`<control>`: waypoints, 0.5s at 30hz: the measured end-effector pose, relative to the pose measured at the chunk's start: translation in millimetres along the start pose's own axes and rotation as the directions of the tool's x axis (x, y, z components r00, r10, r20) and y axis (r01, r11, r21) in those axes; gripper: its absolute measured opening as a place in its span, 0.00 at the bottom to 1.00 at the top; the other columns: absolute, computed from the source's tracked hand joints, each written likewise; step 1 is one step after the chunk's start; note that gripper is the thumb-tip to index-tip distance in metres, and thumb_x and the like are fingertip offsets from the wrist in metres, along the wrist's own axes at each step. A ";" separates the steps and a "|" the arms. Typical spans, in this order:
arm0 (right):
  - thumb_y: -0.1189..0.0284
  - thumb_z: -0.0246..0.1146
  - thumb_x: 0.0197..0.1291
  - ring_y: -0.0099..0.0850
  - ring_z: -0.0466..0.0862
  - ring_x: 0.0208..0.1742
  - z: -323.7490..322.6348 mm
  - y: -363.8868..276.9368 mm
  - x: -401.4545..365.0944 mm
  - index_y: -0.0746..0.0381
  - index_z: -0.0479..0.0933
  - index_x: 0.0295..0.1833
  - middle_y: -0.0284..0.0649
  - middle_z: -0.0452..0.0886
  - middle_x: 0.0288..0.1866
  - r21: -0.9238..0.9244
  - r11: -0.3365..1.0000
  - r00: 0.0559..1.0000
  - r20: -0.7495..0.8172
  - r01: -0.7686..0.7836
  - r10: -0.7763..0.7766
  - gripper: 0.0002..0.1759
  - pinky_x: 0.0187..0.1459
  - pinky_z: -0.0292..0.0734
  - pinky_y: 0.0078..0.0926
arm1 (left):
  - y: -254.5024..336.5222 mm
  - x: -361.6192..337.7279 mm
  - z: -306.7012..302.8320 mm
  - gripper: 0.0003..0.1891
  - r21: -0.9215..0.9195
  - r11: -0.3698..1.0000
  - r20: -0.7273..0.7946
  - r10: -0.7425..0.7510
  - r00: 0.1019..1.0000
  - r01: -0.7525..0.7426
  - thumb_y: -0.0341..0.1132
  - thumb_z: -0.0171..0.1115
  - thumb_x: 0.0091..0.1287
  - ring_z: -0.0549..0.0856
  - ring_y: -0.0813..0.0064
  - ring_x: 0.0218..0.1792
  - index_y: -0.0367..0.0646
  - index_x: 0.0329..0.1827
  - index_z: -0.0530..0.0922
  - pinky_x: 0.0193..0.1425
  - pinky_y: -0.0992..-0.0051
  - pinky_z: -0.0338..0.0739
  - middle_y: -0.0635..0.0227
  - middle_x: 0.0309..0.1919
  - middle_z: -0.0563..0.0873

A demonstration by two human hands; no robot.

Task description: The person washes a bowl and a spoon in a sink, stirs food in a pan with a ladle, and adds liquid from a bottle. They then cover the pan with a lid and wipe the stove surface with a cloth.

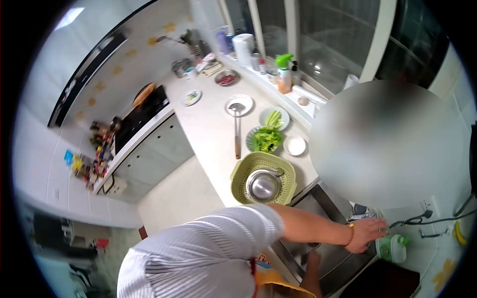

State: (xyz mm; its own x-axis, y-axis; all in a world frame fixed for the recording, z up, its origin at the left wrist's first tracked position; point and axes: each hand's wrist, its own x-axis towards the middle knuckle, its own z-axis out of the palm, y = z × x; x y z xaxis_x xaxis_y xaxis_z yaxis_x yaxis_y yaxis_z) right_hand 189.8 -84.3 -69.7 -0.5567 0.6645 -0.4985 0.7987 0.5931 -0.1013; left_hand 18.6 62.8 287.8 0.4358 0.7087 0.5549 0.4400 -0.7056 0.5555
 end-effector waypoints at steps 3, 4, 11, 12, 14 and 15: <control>0.58 0.55 0.74 0.47 0.83 0.66 13.1 6.0 -48.9 0.51 0.85 0.62 0.47 0.85 0.65 0.098 0.995 0.937 0.350 -0.036 -0.001 0.21 0.68 0.73 0.55 | -35.8 8.3 78.1 0.54 -0.020 0.998 -0.002 -0.051 0.999 0.051 0.46 0.78 0.47 0.61 0.42 0.81 0.30 0.78 0.65 0.84 0.51 0.58 0.41 0.80 0.63; 0.57 0.55 0.74 0.48 0.81 0.68 26.7 10.3 -58.6 0.51 0.84 0.64 0.48 0.83 0.67 0.176 0.984 0.930 0.362 -0.005 -0.060 0.21 0.69 0.72 0.55 | -34.2 4.8 85.2 0.55 0.015 0.999 -0.004 -0.038 0.999 0.038 0.48 0.78 0.48 0.60 0.41 0.82 0.30 0.78 0.64 0.85 0.51 0.56 0.41 0.80 0.63; 0.55 0.52 0.76 0.55 0.68 0.79 70.8 13.4 -87.1 0.62 0.69 0.78 0.58 0.72 0.76 0.594 0.784 0.972 0.015 0.179 -0.233 0.32 0.80 0.61 0.45 | 19.8 -33.0 80.3 0.48 -0.007 0.996 -0.017 -0.087 0.996 0.087 0.44 0.76 0.51 0.64 0.43 0.80 0.31 0.75 0.68 0.84 0.49 0.59 0.44 0.77 0.68; 0.59 0.53 0.75 0.58 0.72 0.75 -24.3 -9.1 -116.0 0.67 0.71 0.74 0.60 0.74 0.74 0.740 0.663 0.989 -0.026 0.117 -0.145 0.31 0.77 0.65 0.47 | 34.2 -48.3 68.9 0.47 0.065 0.996 -0.093 -0.061 0.994 0.068 0.42 0.76 0.49 0.68 0.42 0.77 0.31 0.73 0.70 0.81 0.48 0.63 0.43 0.75 0.70; 0.61 0.58 0.71 0.58 0.80 0.66 -19.1 -2.8 -113.1 0.67 0.81 0.63 0.61 0.80 0.67 0.485 0.852 0.962 0.069 0.198 -0.263 0.24 0.68 0.74 0.53 | 53.5 -93.3 39.1 0.41 0.061 0.991 0.013 -0.119 0.993 0.118 0.36 0.74 0.52 0.69 0.42 0.77 0.38 0.73 0.73 0.81 0.48 0.63 0.46 0.74 0.73; 0.49 0.57 0.74 0.58 0.81 0.65 -24.5 -1.4 -116.1 0.67 0.78 0.64 0.61 0.81 0.65 0.593 0.802 0.978 0.112 0.076 -0.175 0.31 0.65 0.75 0.51 | 71.3 -113.7 21.7 0.35 0.157 0.953 0.099 -0.275 0.956 0.258 0.35 0.74 0.50 0.71 0.43 0.75 0.42 0.67 0.78 0.80 0.51 0.66 0.48 0.71 0.76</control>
State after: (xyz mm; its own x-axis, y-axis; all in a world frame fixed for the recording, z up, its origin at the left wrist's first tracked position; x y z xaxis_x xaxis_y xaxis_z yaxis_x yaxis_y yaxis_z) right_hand 247.7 -151.2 9.4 -0.6589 0.4950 -0.5665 0.7337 0.2567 -0.6291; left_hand 17.4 -68.0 250.9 0.3736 0.8720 0.3163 0.6550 -0.4894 0.5757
